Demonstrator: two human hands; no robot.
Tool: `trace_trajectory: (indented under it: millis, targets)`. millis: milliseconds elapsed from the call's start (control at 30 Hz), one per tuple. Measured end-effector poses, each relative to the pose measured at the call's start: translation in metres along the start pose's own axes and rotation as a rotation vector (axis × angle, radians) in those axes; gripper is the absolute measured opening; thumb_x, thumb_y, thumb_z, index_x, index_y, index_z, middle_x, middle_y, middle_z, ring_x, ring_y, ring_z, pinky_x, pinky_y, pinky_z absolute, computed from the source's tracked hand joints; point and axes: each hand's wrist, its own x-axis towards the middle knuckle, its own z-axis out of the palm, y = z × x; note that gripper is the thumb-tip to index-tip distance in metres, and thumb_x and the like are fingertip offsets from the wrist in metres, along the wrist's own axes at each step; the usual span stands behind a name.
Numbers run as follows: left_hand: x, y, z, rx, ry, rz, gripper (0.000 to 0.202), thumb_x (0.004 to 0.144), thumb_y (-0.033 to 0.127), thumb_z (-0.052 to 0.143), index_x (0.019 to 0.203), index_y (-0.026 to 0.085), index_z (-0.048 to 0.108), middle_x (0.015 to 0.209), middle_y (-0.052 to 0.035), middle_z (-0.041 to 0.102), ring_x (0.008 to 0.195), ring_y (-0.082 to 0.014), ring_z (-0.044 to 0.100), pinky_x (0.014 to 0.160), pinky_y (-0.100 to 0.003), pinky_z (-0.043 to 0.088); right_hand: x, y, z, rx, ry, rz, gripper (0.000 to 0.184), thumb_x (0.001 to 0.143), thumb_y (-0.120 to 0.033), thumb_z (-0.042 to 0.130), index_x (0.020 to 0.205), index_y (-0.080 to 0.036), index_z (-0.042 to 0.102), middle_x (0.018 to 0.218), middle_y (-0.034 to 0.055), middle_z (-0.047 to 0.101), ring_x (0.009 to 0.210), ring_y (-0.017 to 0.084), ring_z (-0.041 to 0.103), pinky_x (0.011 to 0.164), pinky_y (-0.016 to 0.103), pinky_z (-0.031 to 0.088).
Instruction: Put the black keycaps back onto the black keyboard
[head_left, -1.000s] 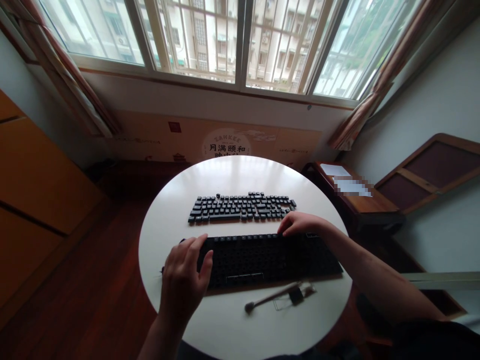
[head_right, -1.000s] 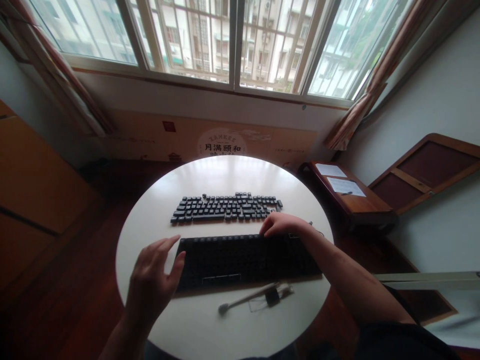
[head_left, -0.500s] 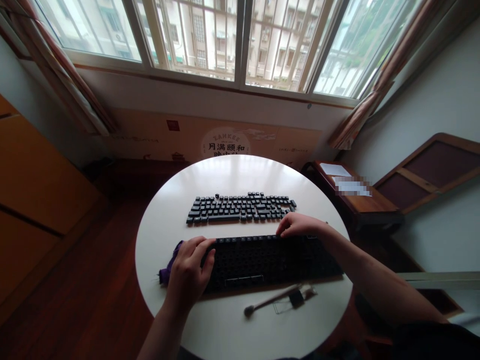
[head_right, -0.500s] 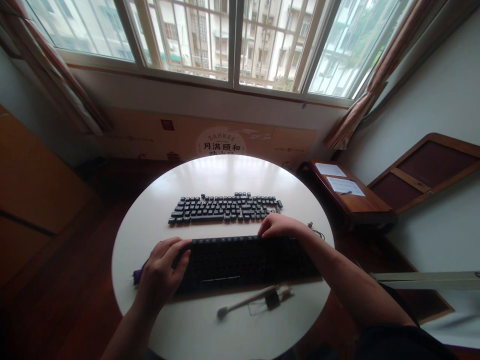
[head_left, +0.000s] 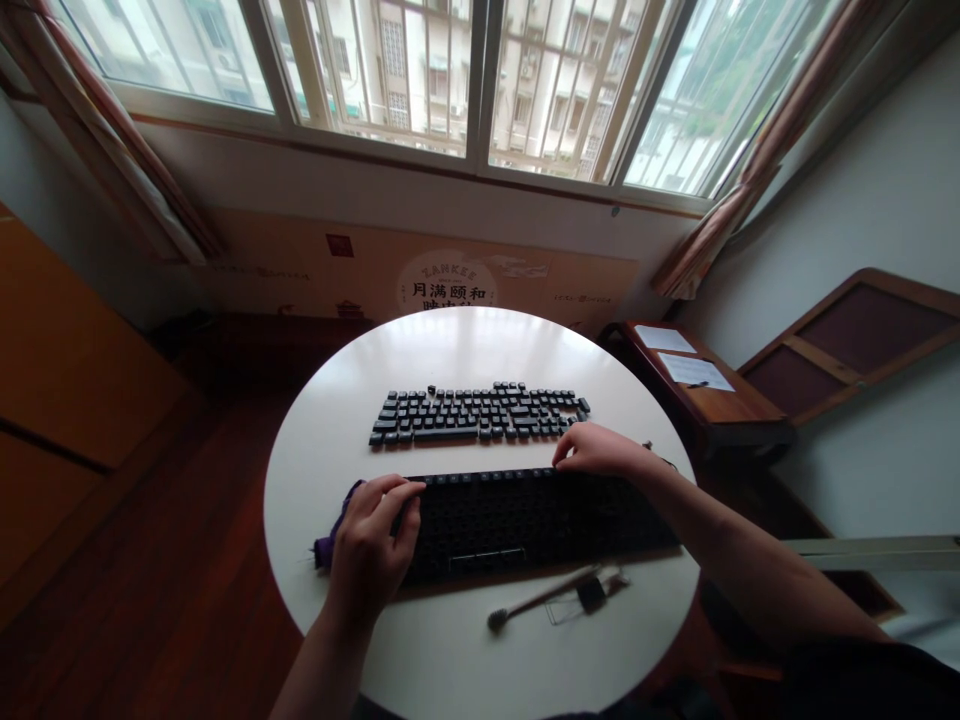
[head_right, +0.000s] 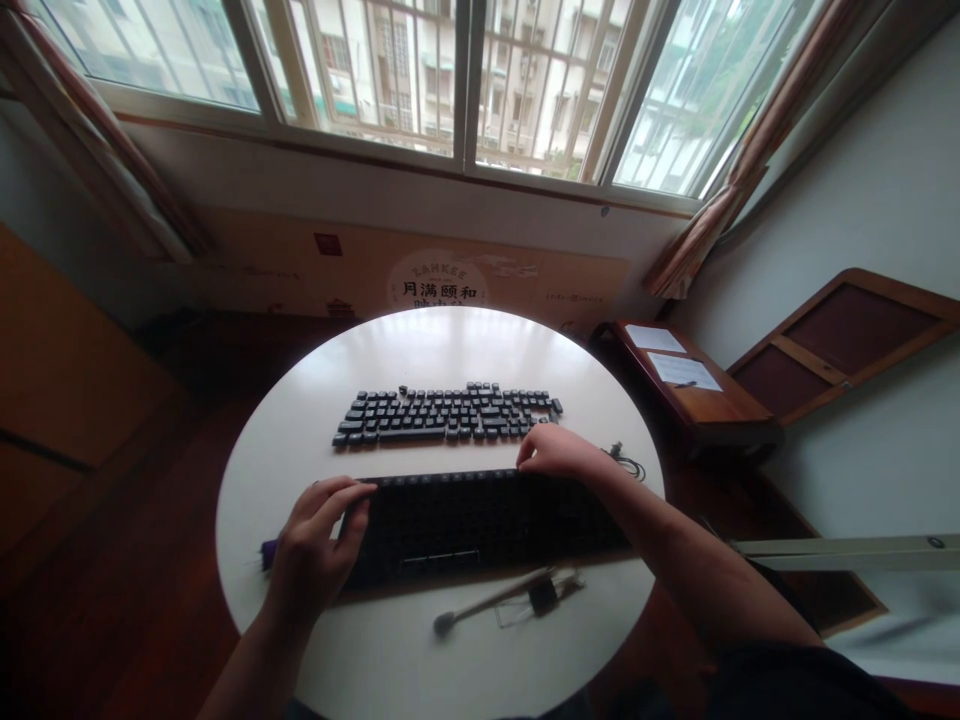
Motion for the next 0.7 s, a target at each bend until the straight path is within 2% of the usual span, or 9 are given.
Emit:
trace_trajectory:
  millis: [100,300,433,567,700]
  targets:
    - [-0.002,-0.002,0.0,0.001,-0.003,0.009,0.017,0.094,0.018,0.053,0.101,0.019,0.068,0.103,-0.0089,0.064,0.098,-0.0226,0.062,0.091,-0.04,0.052,-0.002,-0.002,0.002,-0.037,0.031,0.002,0.023,0.075,-0.026,0.066,0.09,-0.022,0.082,0.094,0.0019,0.077,0.089,0.021,0.069,0.078,0.024,0.047]
    - [-0.001,-0.002,0.0,0.034,0.002,0.025,0.016,0.093,0.018,0.054,0.097,0.02,0.069,0.099,-0.008,0.065,0.095,-0.0234,0.062,0.091,-0.042,0.051,-0.001,-0.001,0.005,-0.082,0.047,0.07,0.016,0.073,-0.029,0.07,0.08,-0.018,0.077,0.087,0.0058,0.075,0.078,0.02,0.065,0.063,0.024,0.041]
    - [-0.001,-0.002,-0.002,0.061,0.033,0.012,0.015,0.092,0.018,0.055,0.095,0.021,0.069,0.098,-0.0077,0.065,0.094,-0.024,0.062,0.091,-0.043,0.05,-0.004,-0.001,0.001,-0.071,0.074,0.055,0.014,0.072,-0.03,0.07,0.079,-0.018,0.075,0.086,0.0045,0.074,0.078,0.018,0.064,0.062,0.023,0.04]
    - [-0.001,-0.002,-0.004,0.055,0.098,-0.006,0.013,0.092,0.015,0.056,0.095,0.019,0.068,0.097,-0.0076,0.064,0.093,-0.0234,0.061,0.09,-0.041,0.05,-0.004,0.0,-0.018,-0.017,0.165,0.012,0.022,0.081,-0.037,0.065,0.085,-0.017,0.072,0.086,0.004,0.073,0.076,0.015,0.064,0.063,0.022,0.042]
    - [0.0,-0.005,-0.004,0.055,0.16,0.008,0.013,0.091,0.012,0.057,0.097,0.019,0.067,0.096,-0.0065,0.064,0.092,-0.0218,0.061,0.088,-0.038,0.051,0.015,-0.003,-0.048,-0.05,0.394,-0.023,0.032,0.084,-0.047,0.064,0.082,-0.015,0.068,0.077,0.0037,0.069,0.066,0.014,0.059,0.058,0.023,0.038]
